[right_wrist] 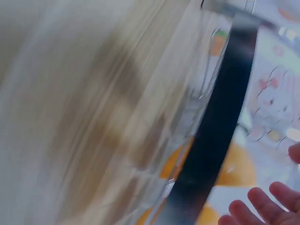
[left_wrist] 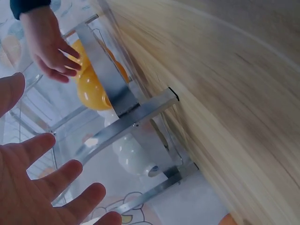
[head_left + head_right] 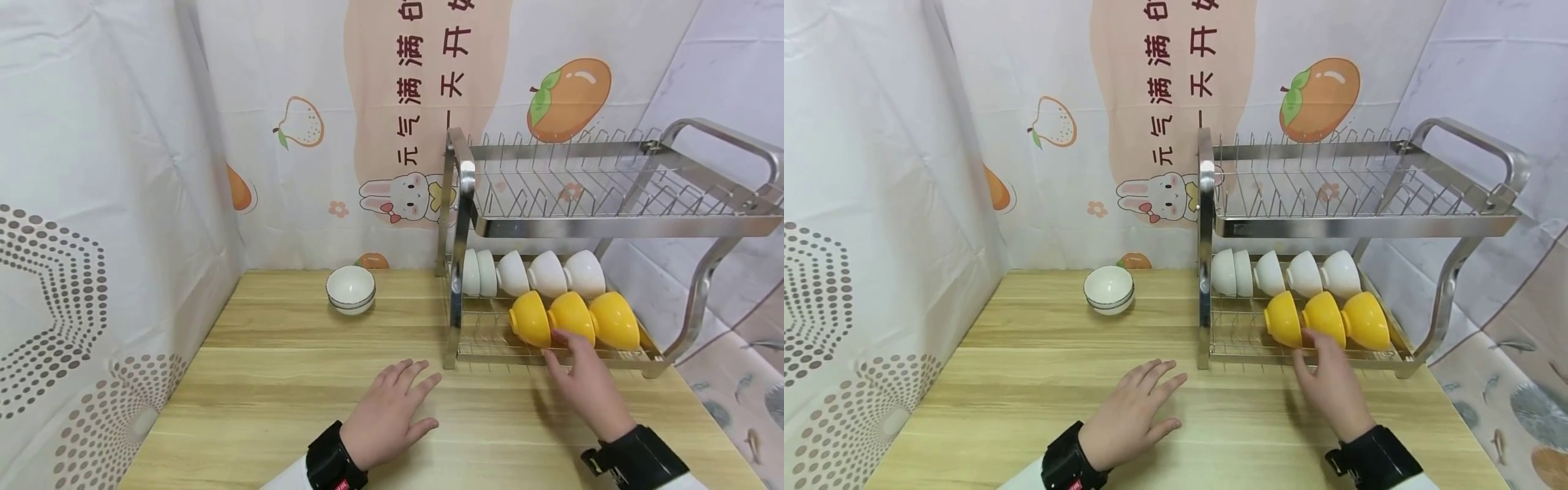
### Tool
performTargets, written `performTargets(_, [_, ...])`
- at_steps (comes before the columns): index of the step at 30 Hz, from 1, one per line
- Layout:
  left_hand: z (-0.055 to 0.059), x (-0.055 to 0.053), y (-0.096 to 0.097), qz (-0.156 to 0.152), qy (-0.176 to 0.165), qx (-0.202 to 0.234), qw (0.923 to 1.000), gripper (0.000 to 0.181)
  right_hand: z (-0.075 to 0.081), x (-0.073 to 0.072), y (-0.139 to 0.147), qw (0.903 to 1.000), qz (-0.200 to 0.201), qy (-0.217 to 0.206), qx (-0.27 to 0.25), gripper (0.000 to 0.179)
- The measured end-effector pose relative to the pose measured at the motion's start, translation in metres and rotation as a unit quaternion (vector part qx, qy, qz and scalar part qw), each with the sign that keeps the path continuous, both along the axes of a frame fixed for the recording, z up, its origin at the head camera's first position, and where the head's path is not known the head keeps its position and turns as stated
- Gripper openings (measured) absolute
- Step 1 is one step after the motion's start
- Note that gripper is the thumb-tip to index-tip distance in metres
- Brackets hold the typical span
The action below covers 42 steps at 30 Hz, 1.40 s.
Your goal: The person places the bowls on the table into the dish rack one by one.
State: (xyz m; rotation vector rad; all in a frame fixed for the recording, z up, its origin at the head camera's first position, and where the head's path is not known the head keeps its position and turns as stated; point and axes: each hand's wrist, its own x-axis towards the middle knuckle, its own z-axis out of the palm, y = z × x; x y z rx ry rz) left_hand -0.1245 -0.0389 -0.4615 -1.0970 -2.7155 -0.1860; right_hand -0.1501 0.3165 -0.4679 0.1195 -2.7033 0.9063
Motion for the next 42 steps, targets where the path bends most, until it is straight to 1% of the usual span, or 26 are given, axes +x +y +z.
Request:
performTargets(3, [0.0,-0.002,-0.002,0.004,0.011,0.008,0.9999,0.064,0.005,0.016,-0.009,0.9992,0.015,0.012,0.036,0.056])
performTargets(6, [0.0,-0.004,-0.004,0.012,0.019,0.013,0.9996,0.065,0.002,0.03,-0.019,0.9956,0.044,0.036,0.074,0.059])
performTargets(9, [-0.001,-0.006,-0.006,0.021,0.02,0.017,0.9994,0.065,-0.004,0.044,-0.026,0.9885,0.07,0.075,0.111,0.062])
performTargets(13, [0.0,-0.007,-0.006,0.028,0.012,0.014,0.9994,0.065,-0.012,0.06,-0.034,0.9763,0.102,0.11,0.156,0.07])
performTargets(15, [0.001,-0.007,-0.006,0.031,0.004,0.012,0.9994,0.064,-0.015,0.066,-0.036,0.9707,0.115,0.117,0.176,0.074])
performTargets(17, [0.002,-0.008,-0.006,0.034,-0.005,0.012,0.9993,0.065,-0.017,0.071,-0.038,0.9674,0.122,0.117,0.188,0.075])
performTargets(20, [0.002,-0.01,-0.007,0.04,-0.019,0.015,0.9989,0.065,-0.019,0.076,-0.039,0.9667,0.126,0.115,0.191,0.076])
performTargets(24, [-0.004,-0.018,-0.01,0.046,-0.021,0.018,0.9985,0.064,-0.02,0.081,-0.038,0.9686,0.12,0.111,0.187,0.075])
performTargets(27, [-0.01,-0.027,-0.014,0.054,-0.015,0.02,0.9982,0.064,-0.021,0.083,-0.037,0.9692,0.117,0.106,0.189,0.074])
performTargets(29, [-0.014,-0.033,-0.018,0.061,-0.018,0.023,0.9977,0.064,-0.021,0.084,-0.037,0.9685,0.12,0.109,0.189,0.074])
performTargets(35, [-0.026,-0.059,-0.032,0.103,-0.037,0.049,0.9928,0.063,-0.023,0.089,-0.037,0.9675,0.123,0.113,0.19,0.075])
performTargets(38, [-0.031,-0.078,-0.041,0.128,-0.032,0.066,0.9891,0.063,-0.024,0.091,-0.037,0.9681,0.118,0.109,0.192,0.074])
performTargets(40, [-0.033,-0.092,-0.047,0.146,-0.021,0.075,0.9863,0.063,-0.025,0.092,-0.036,0.9681,0.115,0.111,0.193,0.074])
performTargets(42, [-0.03,-0.106,-0.051,0.162,-0.007,0.084,0.9832,0.062,-0.026,0.093,-0.035,0.9673,0.112,0.116,0.195,0.074])
